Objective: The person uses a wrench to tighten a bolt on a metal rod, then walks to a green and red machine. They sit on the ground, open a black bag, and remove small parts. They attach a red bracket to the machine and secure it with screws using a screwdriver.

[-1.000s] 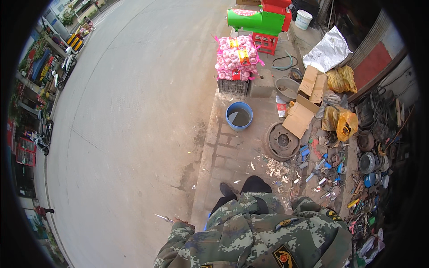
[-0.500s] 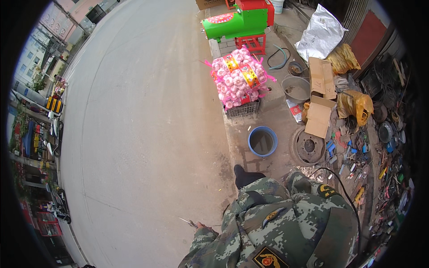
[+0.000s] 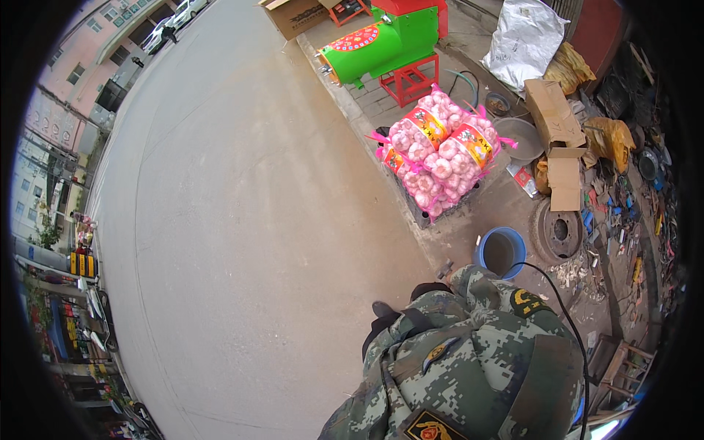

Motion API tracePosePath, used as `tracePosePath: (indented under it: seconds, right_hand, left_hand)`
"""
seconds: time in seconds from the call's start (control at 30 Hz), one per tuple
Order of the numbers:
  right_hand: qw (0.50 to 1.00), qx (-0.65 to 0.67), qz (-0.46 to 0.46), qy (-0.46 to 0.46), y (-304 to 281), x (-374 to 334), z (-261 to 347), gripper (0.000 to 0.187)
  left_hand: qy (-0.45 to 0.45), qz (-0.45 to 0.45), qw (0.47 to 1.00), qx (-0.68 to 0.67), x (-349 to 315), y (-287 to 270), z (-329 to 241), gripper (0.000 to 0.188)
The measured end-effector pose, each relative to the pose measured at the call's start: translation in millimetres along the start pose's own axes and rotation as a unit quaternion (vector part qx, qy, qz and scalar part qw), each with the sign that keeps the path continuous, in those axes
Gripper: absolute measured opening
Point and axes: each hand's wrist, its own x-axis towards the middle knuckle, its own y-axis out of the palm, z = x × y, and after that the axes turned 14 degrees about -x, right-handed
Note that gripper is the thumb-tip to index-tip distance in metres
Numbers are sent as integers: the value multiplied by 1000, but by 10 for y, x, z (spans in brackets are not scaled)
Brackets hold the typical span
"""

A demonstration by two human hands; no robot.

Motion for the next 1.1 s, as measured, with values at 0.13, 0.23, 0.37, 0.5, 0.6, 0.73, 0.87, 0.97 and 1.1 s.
tracePosePath:
  seconds: [0.13, 0.23, 0.37, 0.5, 0.6, 0.73, 0.87, 0.97, 1.1]
  right_hand:
    - [997, 59, -5, 39, -19, 423, 970, 16]
    - [992, 108, -7, 57, -209, 515, 1674, 15]
    - [984, 163, -4, 74, -517, 855, 2564, 15]
    - [971, 218, 2, 98, -882, 1377, 3369, 14]
    - [955, 269, 9, 121, -1223, 1577, 3935, 14]
    - [933, 327, 7, 149, -1674, 1771, 4514, 13]
    - [905, 382, -2, 188, -2042, 2182, 5023, 13]
    - [904, 357, 16, 235, -2210, 2479, 5298, 14]
    - [932, 291, 43, 213, -2528, 2584, 5585, 38]
  left_hand:
    - [23, 8, 999, 20, 914, 211, -1522, 45]
    - [47, 6, 998, 43, 1276, 442, -2834, 44]
    - [102, -12, 994, 45, 1744, 1133, -4547, 42]
    - [137, 31, 987, 80, 2044, 1921, -5700, 42]
    - [115, 40, 984, 133, 2033, 2291, -6254, 42]
    - [70, 56, 977, 195, 2081, 2802, -6789, 42]
    - [48, 70, 968, 237, 2331, 3494, -7530, 43]
    - [53, 80, 962, 255, 2644, 3990, -8258, 43]
    - [68, 83, 962, 253, 2873, 4775, -9514, 43]
